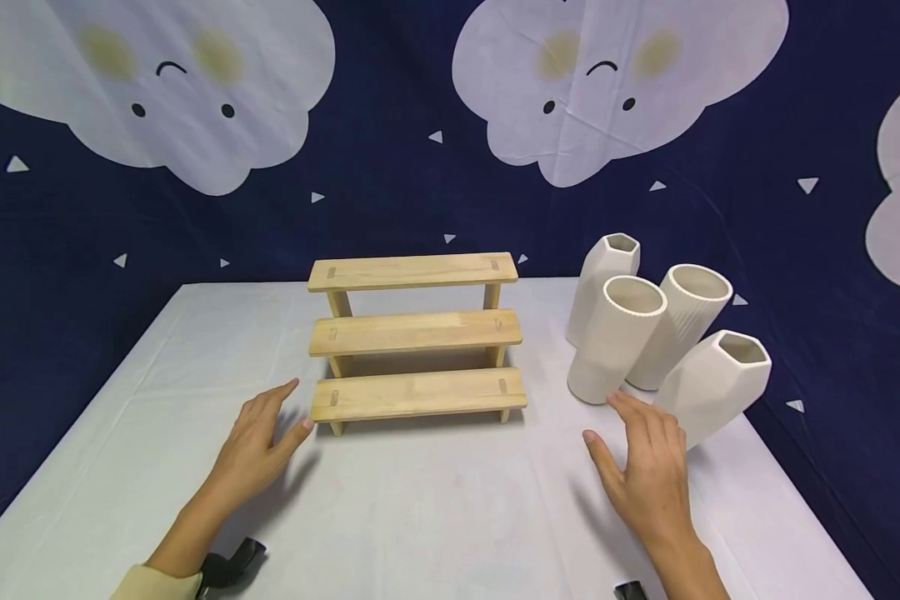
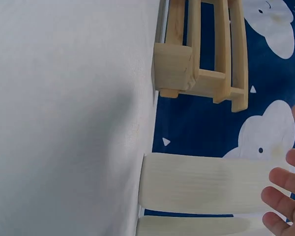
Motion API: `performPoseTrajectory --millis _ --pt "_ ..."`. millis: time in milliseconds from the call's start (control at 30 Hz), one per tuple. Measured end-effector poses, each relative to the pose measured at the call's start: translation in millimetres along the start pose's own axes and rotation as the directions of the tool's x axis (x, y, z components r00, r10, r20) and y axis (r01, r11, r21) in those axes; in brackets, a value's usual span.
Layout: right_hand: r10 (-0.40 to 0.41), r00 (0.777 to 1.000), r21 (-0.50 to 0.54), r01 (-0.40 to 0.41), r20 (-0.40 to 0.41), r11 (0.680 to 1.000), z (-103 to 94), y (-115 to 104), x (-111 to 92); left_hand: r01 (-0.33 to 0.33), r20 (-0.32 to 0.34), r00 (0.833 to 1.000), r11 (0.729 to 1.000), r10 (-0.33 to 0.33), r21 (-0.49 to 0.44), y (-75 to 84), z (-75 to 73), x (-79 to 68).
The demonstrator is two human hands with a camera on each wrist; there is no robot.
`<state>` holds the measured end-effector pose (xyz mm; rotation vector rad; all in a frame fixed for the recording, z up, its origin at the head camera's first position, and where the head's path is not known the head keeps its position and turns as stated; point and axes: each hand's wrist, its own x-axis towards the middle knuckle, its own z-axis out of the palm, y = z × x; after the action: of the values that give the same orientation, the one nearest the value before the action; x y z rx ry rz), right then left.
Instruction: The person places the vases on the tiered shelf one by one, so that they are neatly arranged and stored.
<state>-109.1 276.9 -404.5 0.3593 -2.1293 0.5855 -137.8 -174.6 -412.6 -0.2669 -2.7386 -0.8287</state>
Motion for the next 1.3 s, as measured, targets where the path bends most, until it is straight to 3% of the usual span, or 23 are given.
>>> performPoseTrajectory --millis 267,467,633,800,967,1300 --pt "0.013 0.981 0.032 -0.007 -0.195 0.999 -6.0 1 1 0.028 0.010 1.000 0.998 -0.027 -0.063 -2.9 2.0 3.6" --pt "0.075 0.901 0.090 -0.040 -0.427 0.995 -15.2 -10 9 0.047 0.031 0.999 0.992 -0.044 -0.117 -3.1 3.9 5.6" --pt "0.136 0.832 0.122 -0.083 -0.537 0.989 -19.0 -2 7 0.058 0.036 0.998 0.987 -0.053 -0.151 -3.8 5.6 7.6" --pt "0.230 0.778 0.158 -0.168 -0.585 0.973 -26.7 1 7 0.071 0.045 0.997 0.980 -0.064 -0.187 -4.8 7.6 10.2" --pt "0.319 0.741 0.184 -0.261 -0.591 0.948 -35.9 2 8 0.082 0.050 0.996 0.973 -0.073 -0.216 -6.6 9.2 11.4" --pt "0.444 0.709 0.262 -0.359 -0.548 0.896 -42.2 14 5 0.098 0.074 0.994 0.952 -0.079 -0.290 -8.3 12.7 14.9"
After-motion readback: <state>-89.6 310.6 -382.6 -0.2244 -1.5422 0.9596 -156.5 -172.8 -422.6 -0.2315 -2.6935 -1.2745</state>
